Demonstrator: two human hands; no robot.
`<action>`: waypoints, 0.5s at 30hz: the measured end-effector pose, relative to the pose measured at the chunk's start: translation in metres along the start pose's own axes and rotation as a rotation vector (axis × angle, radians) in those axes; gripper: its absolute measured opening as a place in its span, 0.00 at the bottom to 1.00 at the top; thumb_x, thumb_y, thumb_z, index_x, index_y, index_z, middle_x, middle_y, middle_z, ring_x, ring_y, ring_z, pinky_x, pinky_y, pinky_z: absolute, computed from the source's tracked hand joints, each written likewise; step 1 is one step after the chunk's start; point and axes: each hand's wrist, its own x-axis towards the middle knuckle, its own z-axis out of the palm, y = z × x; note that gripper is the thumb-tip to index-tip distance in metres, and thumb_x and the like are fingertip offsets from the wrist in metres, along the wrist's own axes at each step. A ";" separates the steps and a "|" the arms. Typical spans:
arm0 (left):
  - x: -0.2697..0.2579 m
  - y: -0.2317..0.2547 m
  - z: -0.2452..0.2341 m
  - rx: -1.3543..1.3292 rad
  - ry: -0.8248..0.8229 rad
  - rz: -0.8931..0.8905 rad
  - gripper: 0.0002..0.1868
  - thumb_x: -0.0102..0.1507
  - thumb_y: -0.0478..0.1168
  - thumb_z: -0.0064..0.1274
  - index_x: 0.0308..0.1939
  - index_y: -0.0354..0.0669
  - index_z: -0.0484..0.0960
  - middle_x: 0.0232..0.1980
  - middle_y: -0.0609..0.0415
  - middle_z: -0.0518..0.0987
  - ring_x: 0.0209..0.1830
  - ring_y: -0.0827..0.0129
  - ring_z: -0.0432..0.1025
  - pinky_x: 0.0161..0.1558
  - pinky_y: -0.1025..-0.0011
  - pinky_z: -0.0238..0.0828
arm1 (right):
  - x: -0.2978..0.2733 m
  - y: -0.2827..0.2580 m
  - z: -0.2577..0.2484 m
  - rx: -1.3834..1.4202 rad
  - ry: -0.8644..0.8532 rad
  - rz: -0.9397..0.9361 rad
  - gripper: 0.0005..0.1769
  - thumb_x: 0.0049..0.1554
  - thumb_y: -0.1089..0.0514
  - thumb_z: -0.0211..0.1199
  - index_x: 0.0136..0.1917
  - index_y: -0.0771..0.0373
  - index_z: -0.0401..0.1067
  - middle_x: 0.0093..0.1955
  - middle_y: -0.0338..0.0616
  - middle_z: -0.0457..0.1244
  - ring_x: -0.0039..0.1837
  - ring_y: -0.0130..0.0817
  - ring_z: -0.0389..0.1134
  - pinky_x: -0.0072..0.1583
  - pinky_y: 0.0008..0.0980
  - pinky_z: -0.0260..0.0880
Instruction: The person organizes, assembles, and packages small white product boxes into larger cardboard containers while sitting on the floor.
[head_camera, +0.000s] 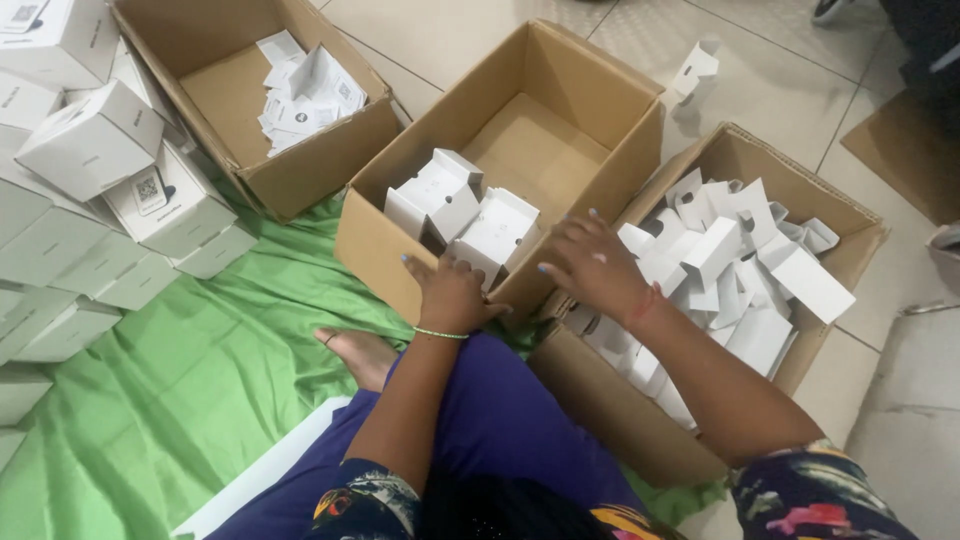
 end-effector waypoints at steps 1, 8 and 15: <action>0.001 0.000 0.005 -0.001 -0.001 -0.012 0.28 0.48 0.67 0.61 0.33 0.49 0.90 0.39 0.54 0.84 0.58 0.52 0.71 0.64 0.18 0.36 | 0.015 0.007 0.010 0.005 -0.005 -0.010 0.21 0.60 0.44 0.63 0.58 0.59 0.76 0.65 0.48 0.66 0.73 0.47 0.61 0.76 0.54 0.55; 0.013 -0.013 0.047 0.081 -0.053 -0.010 0.15 0.59 0.54 0.56 0.39 0.51 0.89 0.42 0.60 0.83 0.57 0.56 0.70 0.62 0.11 0.39 | 0.073 -0.014 0.082 -0.027 -0.615 -0.125 0.22 0.53 0.44 0.67 0.57 0.55 0.75 0.57 0.46 0.68 0.64 0.44 0.66 0.67 0.52 0.64; 0.016 -0.027 0.062 -0.027 0.081 -0.012 0.11 0.58 0.47 0.58 0.42 0.53 0.88 0.52 0.59 0.80 0.64 0.61 0.67 0.70 0.19 0.40 | 0.061 -0.003 0.132 -0.055 -0.087 -0.267 0.10 0.55 0.54 0.57 0.44 0.47 0.80 0.54 0.35 0.67 0.64 0.39 0.64 0.72 0.55 0.51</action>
